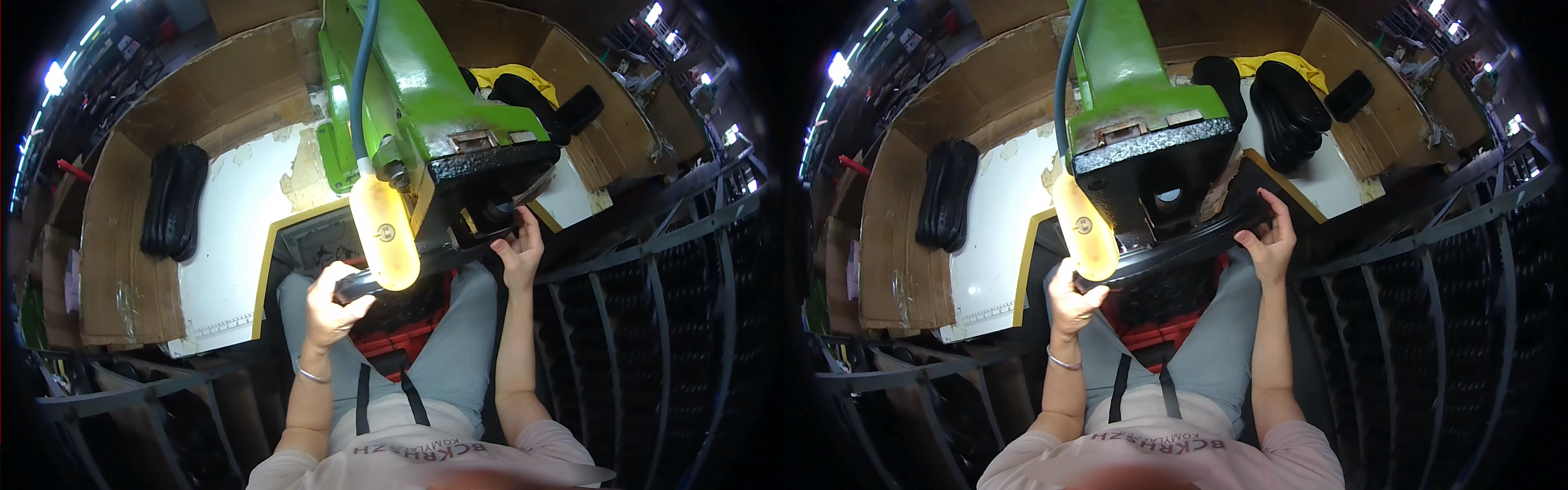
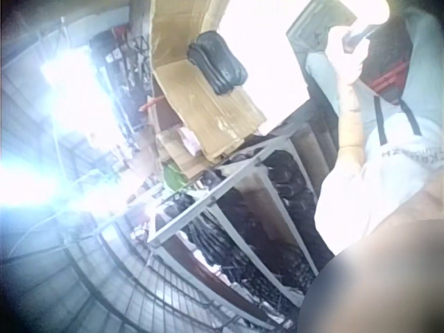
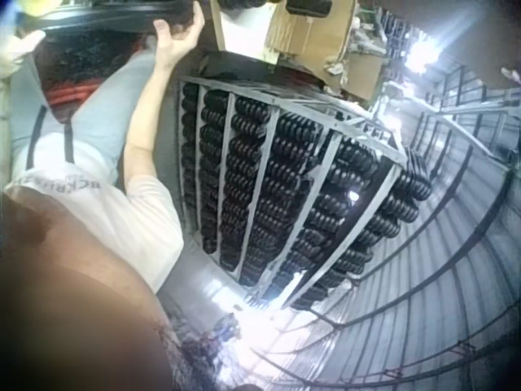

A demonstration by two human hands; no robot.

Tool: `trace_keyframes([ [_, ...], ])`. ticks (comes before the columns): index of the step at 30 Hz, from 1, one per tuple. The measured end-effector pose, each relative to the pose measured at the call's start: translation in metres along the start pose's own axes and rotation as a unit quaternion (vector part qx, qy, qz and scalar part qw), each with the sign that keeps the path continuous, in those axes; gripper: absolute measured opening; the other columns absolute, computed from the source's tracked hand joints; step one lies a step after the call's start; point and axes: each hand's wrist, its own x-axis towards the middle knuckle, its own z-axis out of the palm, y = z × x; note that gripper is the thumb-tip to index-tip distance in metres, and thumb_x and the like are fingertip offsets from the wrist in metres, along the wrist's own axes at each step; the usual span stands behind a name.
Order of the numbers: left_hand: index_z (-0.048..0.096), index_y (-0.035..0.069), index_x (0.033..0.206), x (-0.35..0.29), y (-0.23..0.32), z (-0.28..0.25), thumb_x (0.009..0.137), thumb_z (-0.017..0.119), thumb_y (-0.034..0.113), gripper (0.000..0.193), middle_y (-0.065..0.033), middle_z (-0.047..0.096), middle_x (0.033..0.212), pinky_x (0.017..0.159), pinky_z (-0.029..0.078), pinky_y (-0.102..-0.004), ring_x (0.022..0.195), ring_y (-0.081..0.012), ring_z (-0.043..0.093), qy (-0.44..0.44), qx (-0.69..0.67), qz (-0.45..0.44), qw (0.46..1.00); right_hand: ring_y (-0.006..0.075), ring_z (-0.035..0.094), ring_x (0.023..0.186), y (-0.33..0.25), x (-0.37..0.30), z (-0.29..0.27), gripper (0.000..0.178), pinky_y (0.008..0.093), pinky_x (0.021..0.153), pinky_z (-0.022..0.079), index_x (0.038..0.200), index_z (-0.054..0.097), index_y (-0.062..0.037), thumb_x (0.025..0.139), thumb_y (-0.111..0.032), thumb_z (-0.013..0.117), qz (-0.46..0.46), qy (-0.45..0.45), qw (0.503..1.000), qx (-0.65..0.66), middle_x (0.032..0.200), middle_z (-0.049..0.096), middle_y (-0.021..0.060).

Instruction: Processing shoe soles using a specialized industrial machine in a manufacturing facility.

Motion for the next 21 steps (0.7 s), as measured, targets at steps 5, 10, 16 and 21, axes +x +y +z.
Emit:
trace_keyframes([
  [5, 0.056, 0.0, 0.096, -0.001, -0.006, -0.037, 0.074, 0.08, 0.023, 0.04, -0.0063, 0.058, 0.083, 0.063, 0.048, -0.0242, 0.071, -0.0136, 0.061, 0.006, -0.038, 0.03, 0.999, 0.0213, 0.05, 0.118, 0.007, -0.011, 0.029, 0.077, 0.0339, 0.097, 0.044, 0.128, 0.048, 0.0035, 0.066, -0.018, 0.088, -0.009, -0.011, 1.0, -0.005, 0.13, 0.048, 0.0112],
  [10, 0.055, 0.002, 0.092, -0.017, -0.035, -0.086, 0.074, 0.081, 0.029, 0.041, -0.0045, 0.053, 0.08, 0.064, 0.044, -0.0245, 0.073, -0.0128, 0.053, 0.021, -0.04, 0.04, 0.998, 0.0274, 0.047, 0.116, 0.011, -0.026, 0.058, 0.082, 0.0374, 0.097, 0.041, 0.12, 0.056, 0.003, 0.056, -0.036, 0.091, -0.172, 0.01, 0.946, -0.275, 0.134, 0.041, 0.0177],
  [16, 0.056, 0.003, 0.093, -0.029, -0.055, -0.11, 0.07, 0.084, 0.014, 0.038, -0.0069, 0.056, 0.09, 0.081, 0.05, -0.0302, 0.085, -0.0183, 0.061, 0.003, -0.218, -0.117, 0.969, 0.0274, 0.052, 0.102, 0.013, -0.045, 0.097, 0.078, 0.0372, 0.089, 0.044, 0.114, 0.056, 0.001, 0.052, -0.031, 0.093, -0.199, 0.067, 0.963, -0.167, 0.115, 0.05, 0.0148],
  [21, 0.061, 0.002, 0.092, -0.015, -0.07, -0.102, 0.062, 0.084, 0.008, 0.038, -0.008, 0.063, 0.089, 0.081, 0.049, -0.0298, 0.086, -0.0181, 0.062, -0.123, 0.112, -0.059, 0.984, 0.0278, 0.058, 0.093, 0.009, -0.046, 0.108, 0.072, 0.0372, 0.081, 0.049, 0.108, 0.061, -0.0039, 0.046, -0.022, 0.094, -0.288, 0.034, 0.924, -0.25, 0.106, 0.058, 0.0096],
])
